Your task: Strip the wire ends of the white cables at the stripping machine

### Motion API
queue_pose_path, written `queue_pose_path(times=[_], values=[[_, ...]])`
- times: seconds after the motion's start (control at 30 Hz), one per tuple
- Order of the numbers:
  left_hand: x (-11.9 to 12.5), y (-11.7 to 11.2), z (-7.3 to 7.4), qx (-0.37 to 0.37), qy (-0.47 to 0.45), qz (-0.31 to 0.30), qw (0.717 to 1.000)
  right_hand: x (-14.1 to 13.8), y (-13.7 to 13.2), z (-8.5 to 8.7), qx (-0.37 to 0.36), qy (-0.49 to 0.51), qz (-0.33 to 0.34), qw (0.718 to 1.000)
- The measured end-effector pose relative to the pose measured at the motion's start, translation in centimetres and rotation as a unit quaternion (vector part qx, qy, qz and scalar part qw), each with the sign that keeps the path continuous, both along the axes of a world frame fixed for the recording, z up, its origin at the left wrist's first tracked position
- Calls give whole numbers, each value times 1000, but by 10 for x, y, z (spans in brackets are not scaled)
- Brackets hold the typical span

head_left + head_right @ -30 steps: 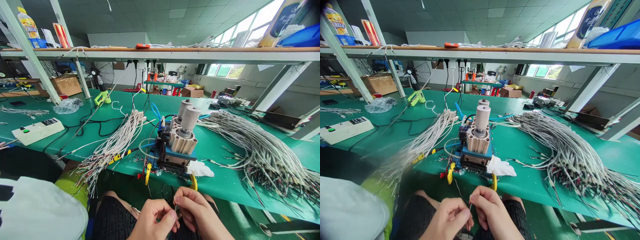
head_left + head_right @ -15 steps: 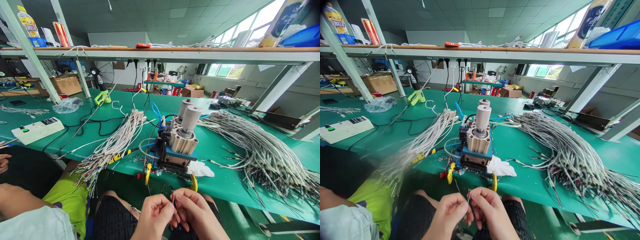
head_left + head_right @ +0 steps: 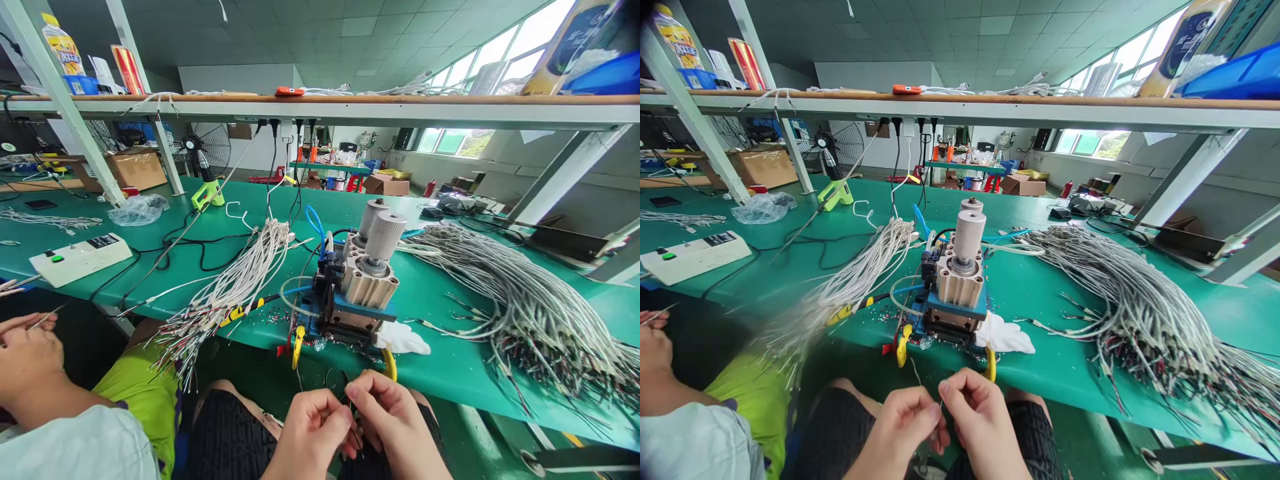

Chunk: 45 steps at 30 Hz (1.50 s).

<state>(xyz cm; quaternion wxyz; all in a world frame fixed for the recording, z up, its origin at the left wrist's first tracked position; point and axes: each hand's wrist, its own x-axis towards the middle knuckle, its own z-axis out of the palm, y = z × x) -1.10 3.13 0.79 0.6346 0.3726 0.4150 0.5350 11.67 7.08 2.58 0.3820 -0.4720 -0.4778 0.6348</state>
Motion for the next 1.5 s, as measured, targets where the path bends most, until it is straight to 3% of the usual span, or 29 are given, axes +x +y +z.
queue_pose_path(times=[0.23, 0.43, 0.53, 0.73, 1.5], values=[[1, 11, 14, 20, 5, 14, 1000, -8, 1, 3, -73, 120, 4, 990], [2, 35, 27, 17, -54, 61, 997, -6, 3, 8, 0, 85, 4, 996], [6, 45, 28, -4, -71, 90, 993, -8, 5, 6, 42, 67, 1, 997], [13, 55, 32, -9, -92, 111, 990, -10, 8, 4, 58, 69, -28, 995], [17, 58, 32, -15, -111, 125, 986, -10, 12, 7, 62, 93, -29, 993]])
